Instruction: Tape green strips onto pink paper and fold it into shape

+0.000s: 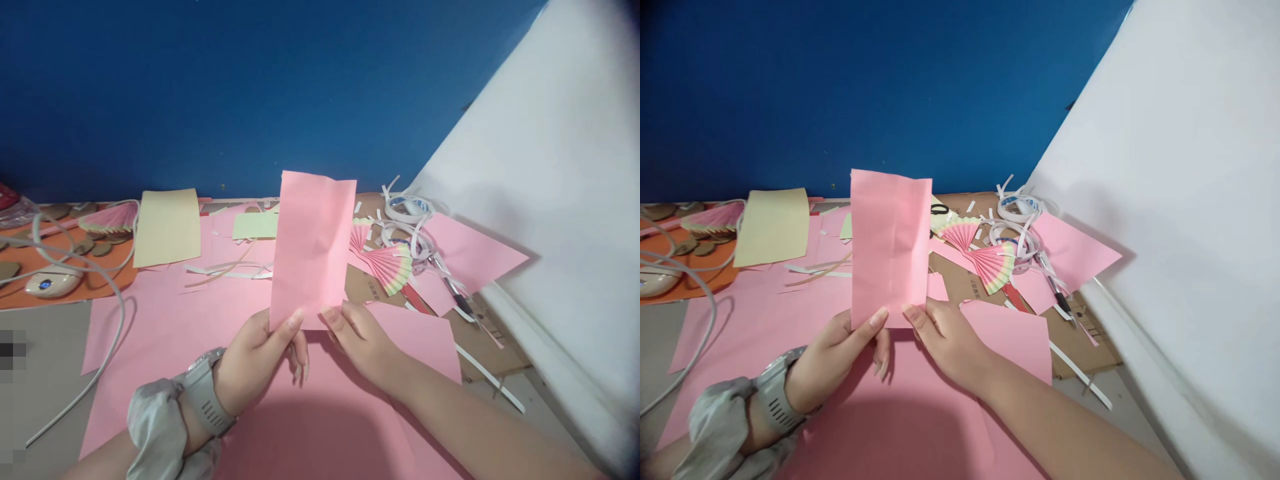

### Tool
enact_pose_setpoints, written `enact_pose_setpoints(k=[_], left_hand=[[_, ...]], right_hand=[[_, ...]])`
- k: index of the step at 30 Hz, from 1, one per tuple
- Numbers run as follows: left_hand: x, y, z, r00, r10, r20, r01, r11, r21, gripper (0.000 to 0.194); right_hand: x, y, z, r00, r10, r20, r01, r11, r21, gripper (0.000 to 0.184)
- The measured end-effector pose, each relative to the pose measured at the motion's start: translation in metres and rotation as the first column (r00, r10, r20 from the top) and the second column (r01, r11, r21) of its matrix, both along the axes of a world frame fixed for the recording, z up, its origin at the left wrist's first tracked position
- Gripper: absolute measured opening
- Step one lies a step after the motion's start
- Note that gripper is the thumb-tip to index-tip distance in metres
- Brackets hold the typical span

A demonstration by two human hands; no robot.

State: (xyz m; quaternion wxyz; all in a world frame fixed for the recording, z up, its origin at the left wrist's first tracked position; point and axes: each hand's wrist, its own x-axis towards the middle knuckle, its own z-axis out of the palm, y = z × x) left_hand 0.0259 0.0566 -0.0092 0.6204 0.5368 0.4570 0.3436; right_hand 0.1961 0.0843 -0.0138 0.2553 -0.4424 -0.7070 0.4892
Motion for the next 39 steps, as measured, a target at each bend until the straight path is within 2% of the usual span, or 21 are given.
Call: enact_pose_setpoints(k=[7, 13, 16, 19, 24, 28, 32, 36, 39], left_hand=[[0.001, 0.001, 0.001, 1.0, 0.018, 0.016, -0.018, 0.999, -0.028, 0.056], [0.002, 0.0, 0.002, 0.999, 0.036, 0.041, -0.035, 0.999, -0.042, 0.06], [0.002, -0.004, 0.002, 0.998, 0.055, 0.011, -0.055, 0.998, 0.004, 0.056], [0.001, -0.007, 0.0, 0.995, 0.071, -0.071, -0.066, 0.996, 0.067, 0.051], [0.0, -0.005, 0.001, 0.994, 0.082, -0.078, -0.077, 0.995, 0.06, 0.053], [-0.001, -0.002, 0.001, 0.994, 0.076, -0.077, -0.07, 0.995, 0.072, 0.054], [-0.002, -0.002, 0.001, 0.994, 0.048, -0.098, -0.041, 0.997, 0.067, 0.058], [-0.004, -0.003, 0.0, 0.993, 0.035, -0.109, -0.029, 0.998, 0.061, 0.058], [-0.004, -0.006, -0.002, 0.99, 0.012, -0.137, 0.0, 0.996, 0.084, 0.056]], right_hand=[[-0.003, -0.001, 0.007, 1.0, 0.007, 0.018, -0.008, 0.998, 0.066, 0.042], [-0.002, 0.001, 0.007, 0.993, -0.036, 0.111, 0.027, 0.996, 0.085, 0.044], [-0.002, -0.001, 0.009, 0.999, 0.012, 0.046, -0.015, 0.998, 0.065, 0.044], [0.0, -0.004, 0.012, 0.994, 0.109, -0.004, -0.109, 0.993, 0.042, 0.045], [0.007, -0.003, 0.01, 0.943, 0.228, -0.242, -0.241, 0.97, -0.026, 0.048], [0.007, -0.001, 0.007, 0.913, 0.271, -0.306, -0.31, 0.947, -0.085, 0.043], [0.006, -0.001, 0.005, 0.878, 0.282, -0.387, -0.343, 0.934, -0.097, 0.054], [0.005, 0.001, 0.005, 0.905, 0.246, -0.346, -0.307, 0.942, -0.134, 0.046], [0.001, 0.002, 0.008, 0.869, 0.307, -0.388, -0.383, 0.914, -0.135, 0.044]])
